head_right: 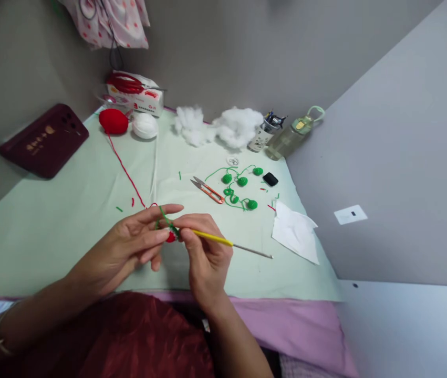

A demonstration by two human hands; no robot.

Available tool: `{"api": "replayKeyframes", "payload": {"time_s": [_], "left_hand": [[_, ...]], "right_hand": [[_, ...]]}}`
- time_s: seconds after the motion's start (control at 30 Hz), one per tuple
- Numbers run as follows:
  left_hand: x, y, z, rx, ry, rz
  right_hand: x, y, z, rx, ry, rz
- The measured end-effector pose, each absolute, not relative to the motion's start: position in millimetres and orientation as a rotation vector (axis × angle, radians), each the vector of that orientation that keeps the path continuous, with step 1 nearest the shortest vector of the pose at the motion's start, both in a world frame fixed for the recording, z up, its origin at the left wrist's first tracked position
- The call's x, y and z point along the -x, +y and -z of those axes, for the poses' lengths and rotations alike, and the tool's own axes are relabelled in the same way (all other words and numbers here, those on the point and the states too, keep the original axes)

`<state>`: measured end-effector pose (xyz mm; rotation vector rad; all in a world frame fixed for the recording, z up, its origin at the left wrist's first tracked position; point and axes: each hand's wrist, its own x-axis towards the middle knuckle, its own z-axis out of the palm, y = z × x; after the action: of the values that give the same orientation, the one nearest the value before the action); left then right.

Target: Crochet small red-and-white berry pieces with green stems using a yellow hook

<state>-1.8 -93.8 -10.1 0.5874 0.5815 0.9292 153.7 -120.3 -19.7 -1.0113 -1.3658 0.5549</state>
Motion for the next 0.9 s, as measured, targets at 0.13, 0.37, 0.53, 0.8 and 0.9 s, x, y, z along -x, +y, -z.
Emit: {"api": "replayKeyframes", "payload": {"time_s": [0.13,0.37,0.53,0.8,0.9], "left_hand": [[-2,-95,14,-0.574,0.609,-0.981],[4,-87,18,-0.46,0.626,-0.888],[0,-93,14,-0.652,0.671,-0.981],[29,-72,6,-0.52,0.559,-0.94],[40,-61,0,-0.508,0.57,-0.964]], "right_hand": [[-150,-127,29,1.09,-1.53,-0.276],[-156,-123,24,1.056,-1.224,-0.545],[-153,-119,20,1.017,-1.054,-0.882],[-170,-89,-9,1.049,-1.476,-1.012],[-174,-64,-12,1.046,-1.862,-0.965]]}}
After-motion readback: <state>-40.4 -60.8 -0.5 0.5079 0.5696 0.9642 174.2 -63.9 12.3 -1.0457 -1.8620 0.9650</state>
